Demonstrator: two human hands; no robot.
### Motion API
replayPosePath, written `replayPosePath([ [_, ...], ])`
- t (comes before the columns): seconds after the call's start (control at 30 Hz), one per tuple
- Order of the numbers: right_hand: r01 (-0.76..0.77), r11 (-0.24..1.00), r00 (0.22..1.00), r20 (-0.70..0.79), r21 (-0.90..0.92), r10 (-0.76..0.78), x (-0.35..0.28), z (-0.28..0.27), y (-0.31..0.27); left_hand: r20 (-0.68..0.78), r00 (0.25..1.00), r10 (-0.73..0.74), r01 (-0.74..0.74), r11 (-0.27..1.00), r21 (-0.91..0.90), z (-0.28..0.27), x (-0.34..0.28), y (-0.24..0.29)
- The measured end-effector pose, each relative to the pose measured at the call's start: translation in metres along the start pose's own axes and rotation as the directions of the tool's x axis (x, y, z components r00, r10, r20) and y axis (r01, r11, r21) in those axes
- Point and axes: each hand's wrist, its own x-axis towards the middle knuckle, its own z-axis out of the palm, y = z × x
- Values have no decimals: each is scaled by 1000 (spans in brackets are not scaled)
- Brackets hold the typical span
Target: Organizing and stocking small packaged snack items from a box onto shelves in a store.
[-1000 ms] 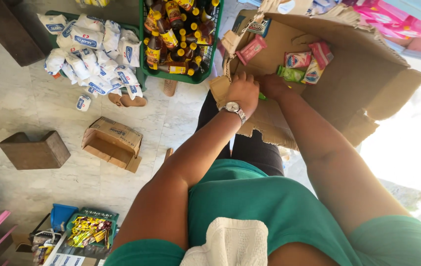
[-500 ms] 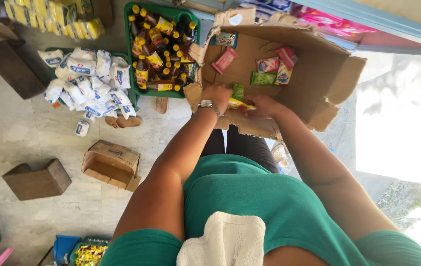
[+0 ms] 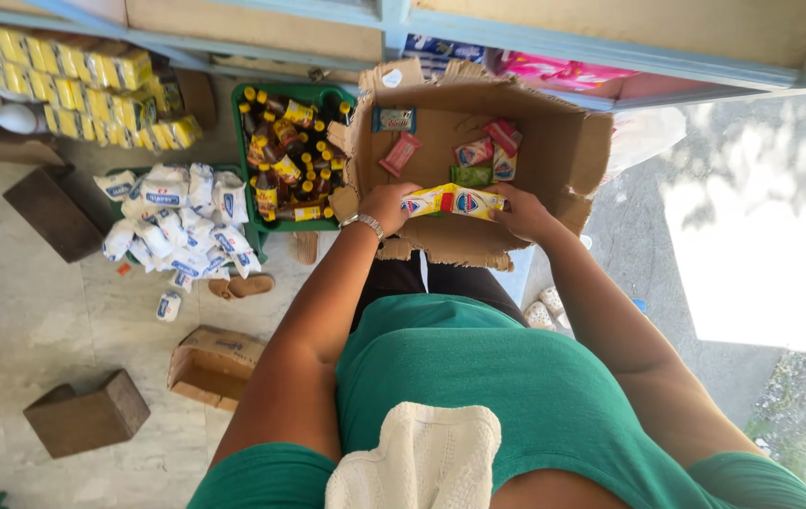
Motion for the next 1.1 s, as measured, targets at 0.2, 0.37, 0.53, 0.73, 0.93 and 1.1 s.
replayPosePath([
  [0.2,150,889,989,-52,432,-142,-11,-27,15,-129,992,-13,-56,853,-519,-20,-18,9],
  [0.37,96,789,995,-44,607,-87,-29,-49,-2,35,994,-107,91,578,-811,-19,-12,2],
  [0.53,189,767,982,-124,613,-142,-34,-48,5,102,982,-158,160,415,-896,-31,-22,23],
  [0.73,210,753,977,-165,624,-136,-40,-48,-8,149,985,-86,171,388,-905,-16,-14,44],
  [0.93,252,764,962,-243,594,-128,-47,-28,-36,8,991,-130,86,602,-794,0,-7,75],
  [1.1,290,837,934,-328,464,-141,-60,-13,-60,-54,998,-44,-19,567,-823,-2,-14,97],
])
